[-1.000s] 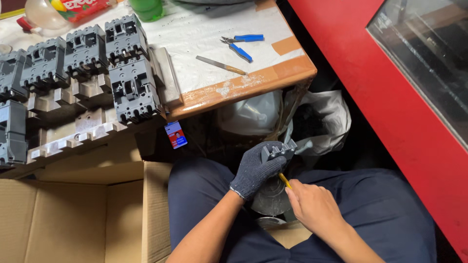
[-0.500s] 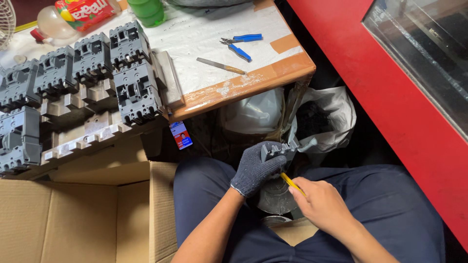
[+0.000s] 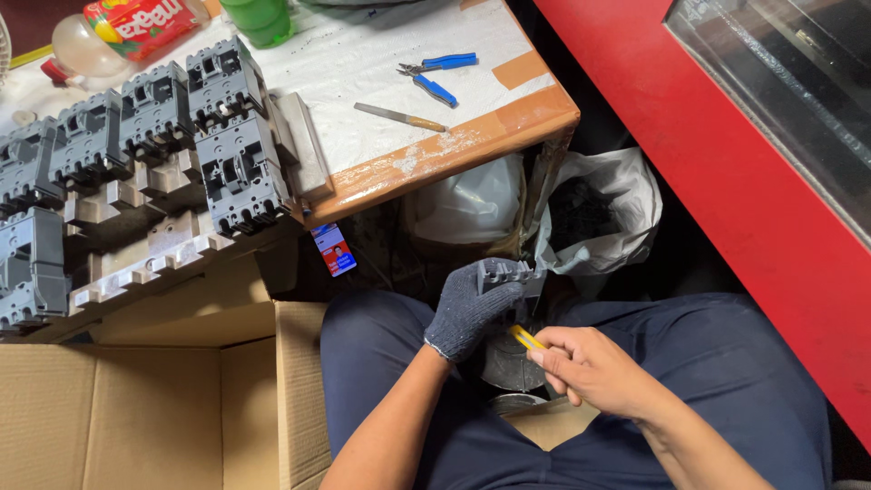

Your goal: The person sits on the floor and uses pliers, a file, and a utility knife to modify and clean gray electrical component housings. They place the finished components into a plastic bag.

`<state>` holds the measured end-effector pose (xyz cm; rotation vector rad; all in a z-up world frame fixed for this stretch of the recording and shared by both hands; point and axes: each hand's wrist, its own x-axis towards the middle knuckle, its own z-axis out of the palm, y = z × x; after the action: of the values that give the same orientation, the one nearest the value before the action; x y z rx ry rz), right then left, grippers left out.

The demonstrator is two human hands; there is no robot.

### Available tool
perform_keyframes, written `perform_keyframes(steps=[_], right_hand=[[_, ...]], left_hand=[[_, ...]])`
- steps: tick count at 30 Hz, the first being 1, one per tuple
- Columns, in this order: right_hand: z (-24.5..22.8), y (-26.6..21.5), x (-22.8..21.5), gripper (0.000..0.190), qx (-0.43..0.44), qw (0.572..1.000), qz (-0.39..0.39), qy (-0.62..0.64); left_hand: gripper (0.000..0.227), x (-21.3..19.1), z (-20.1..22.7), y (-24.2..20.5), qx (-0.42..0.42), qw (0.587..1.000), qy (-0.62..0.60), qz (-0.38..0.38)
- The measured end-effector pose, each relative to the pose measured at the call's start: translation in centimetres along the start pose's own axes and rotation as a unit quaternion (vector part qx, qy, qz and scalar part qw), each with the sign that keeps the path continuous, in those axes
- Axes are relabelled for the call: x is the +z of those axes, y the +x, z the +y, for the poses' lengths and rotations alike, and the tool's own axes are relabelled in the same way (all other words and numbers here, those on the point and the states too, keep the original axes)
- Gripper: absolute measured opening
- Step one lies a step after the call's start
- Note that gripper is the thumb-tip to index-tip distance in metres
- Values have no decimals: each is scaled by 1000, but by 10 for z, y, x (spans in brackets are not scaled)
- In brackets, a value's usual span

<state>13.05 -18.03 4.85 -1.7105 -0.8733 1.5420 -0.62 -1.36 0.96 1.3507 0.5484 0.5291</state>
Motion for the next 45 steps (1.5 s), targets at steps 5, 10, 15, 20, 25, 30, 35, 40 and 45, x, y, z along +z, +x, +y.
perform_keyframes(steps=[5,10,15,20,25,30,35,40,45], right_hand=[[9,-4,-13,29,-59,992,-27,104],[14,9,-15,34,-120,969,143,161],[17,23,5,42,-178,952,250,16],[9,15,19,37,-204,918,330,-78],[-7,11,34,35,-325,794,420,-297],[-16,3,49,46,-384,801,365,-280],[-18,-13,37,35,-379,841,334,-190],[-12,-20,23,30,-362,866,307,-158],[-5,-19,25,31,-314,894,283,-147]], left_hand=[[30,-9,-14,2,-18,982,-189,24],[37,-10,-25,0,49,965,-258,25],[43,6,-31,2,-137,875,-463,22],[42,19,-24,1,-149,878,-452,52],[37,35,-17,-11,-95,869,-480,80],[46,32,-12,-15,-125,852,-508,24],[66,20,6,-11,-80,788,-611,2],[78,20,14,-13,-60,769,-635,-39],[77,20,8,-10,-71,773,-630,-17]])
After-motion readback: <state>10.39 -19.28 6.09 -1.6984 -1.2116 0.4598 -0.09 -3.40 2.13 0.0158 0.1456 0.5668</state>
